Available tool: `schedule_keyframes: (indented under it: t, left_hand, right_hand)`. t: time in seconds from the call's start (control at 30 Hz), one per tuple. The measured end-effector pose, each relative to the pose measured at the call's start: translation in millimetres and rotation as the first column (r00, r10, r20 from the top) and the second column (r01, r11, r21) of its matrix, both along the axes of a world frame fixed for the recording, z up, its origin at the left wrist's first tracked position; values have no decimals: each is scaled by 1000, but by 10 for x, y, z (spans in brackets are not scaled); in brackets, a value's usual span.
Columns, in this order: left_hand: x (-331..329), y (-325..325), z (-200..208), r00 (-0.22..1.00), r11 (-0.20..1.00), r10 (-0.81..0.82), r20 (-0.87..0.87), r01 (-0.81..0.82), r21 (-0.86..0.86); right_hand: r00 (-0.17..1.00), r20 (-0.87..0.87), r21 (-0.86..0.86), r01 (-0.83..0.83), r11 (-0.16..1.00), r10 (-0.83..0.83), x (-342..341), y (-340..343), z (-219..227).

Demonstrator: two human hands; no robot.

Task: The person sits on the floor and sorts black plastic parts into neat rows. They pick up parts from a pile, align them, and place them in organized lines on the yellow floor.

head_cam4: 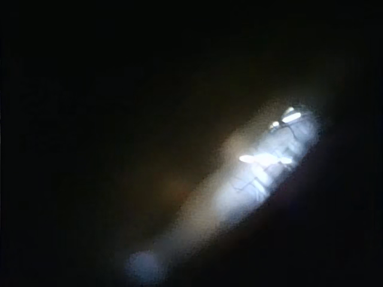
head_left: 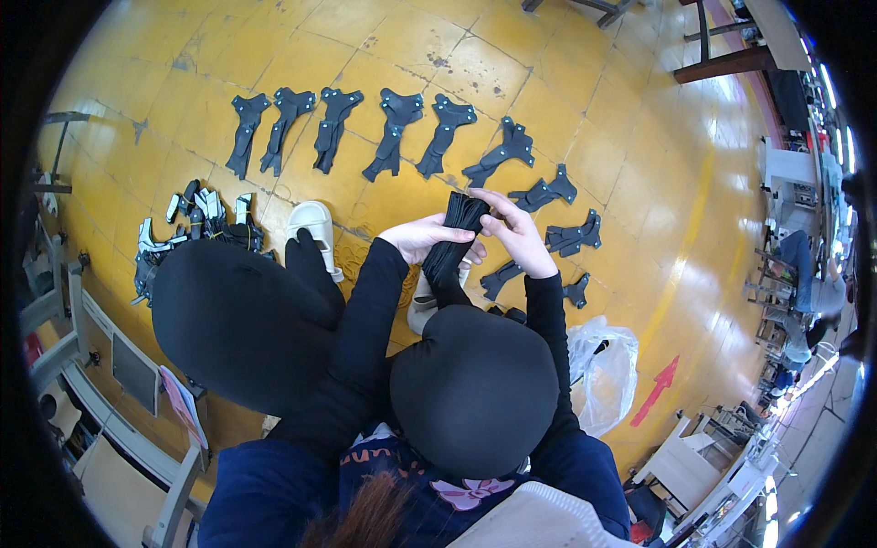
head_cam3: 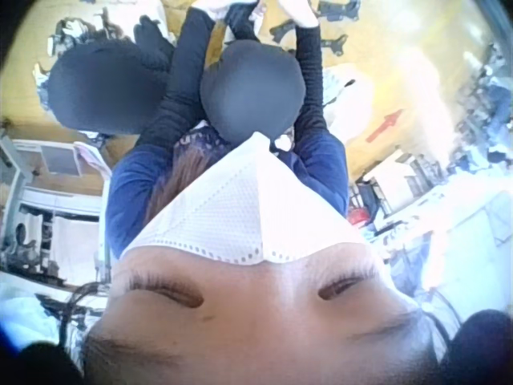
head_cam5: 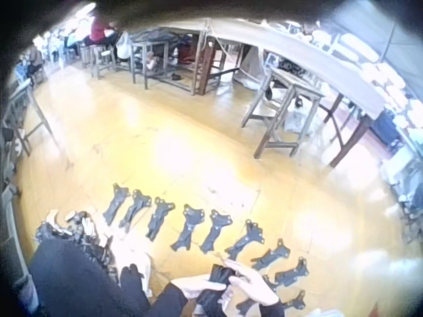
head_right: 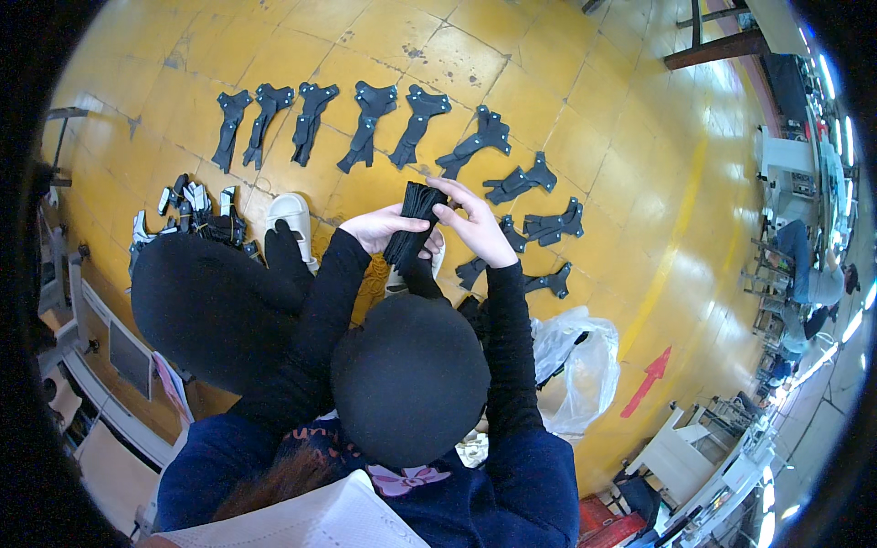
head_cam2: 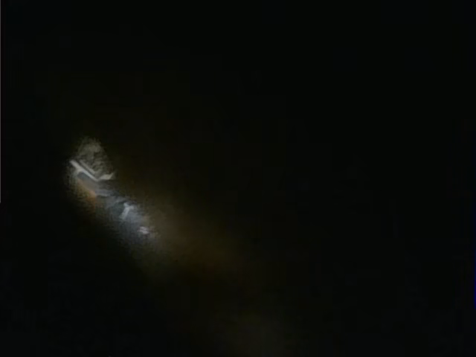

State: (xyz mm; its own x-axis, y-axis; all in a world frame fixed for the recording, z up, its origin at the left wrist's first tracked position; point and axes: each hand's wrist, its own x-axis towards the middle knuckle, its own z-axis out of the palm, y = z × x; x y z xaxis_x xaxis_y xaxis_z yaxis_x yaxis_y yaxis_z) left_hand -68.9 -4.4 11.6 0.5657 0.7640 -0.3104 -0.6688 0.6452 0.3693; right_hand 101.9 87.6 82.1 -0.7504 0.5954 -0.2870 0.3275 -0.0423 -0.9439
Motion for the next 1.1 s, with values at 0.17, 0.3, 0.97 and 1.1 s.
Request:
schedule_keyframes:
  t: [0.17,0.3,0.97,1.1]
  left_hand:
    - [-3,0,38,998,997,-46,-52,49,63]
    - [-9,11,30,984,980,-119,-133,138,143]
    - [-3,-109,47,972,988,-143,-185,152,35]
    - [-8,-137,72,985,986,-159,-70,162,30]
  right_hand:
    - [999,22,23,-36,999,36,3,49,14]
    - [997,26,89,-75,993,73,-86,1,42]
    - [950,19,46,-312,949,311,-85,-50,215]
    - [947,69,-28,-313,949,315,-138,-97,253]
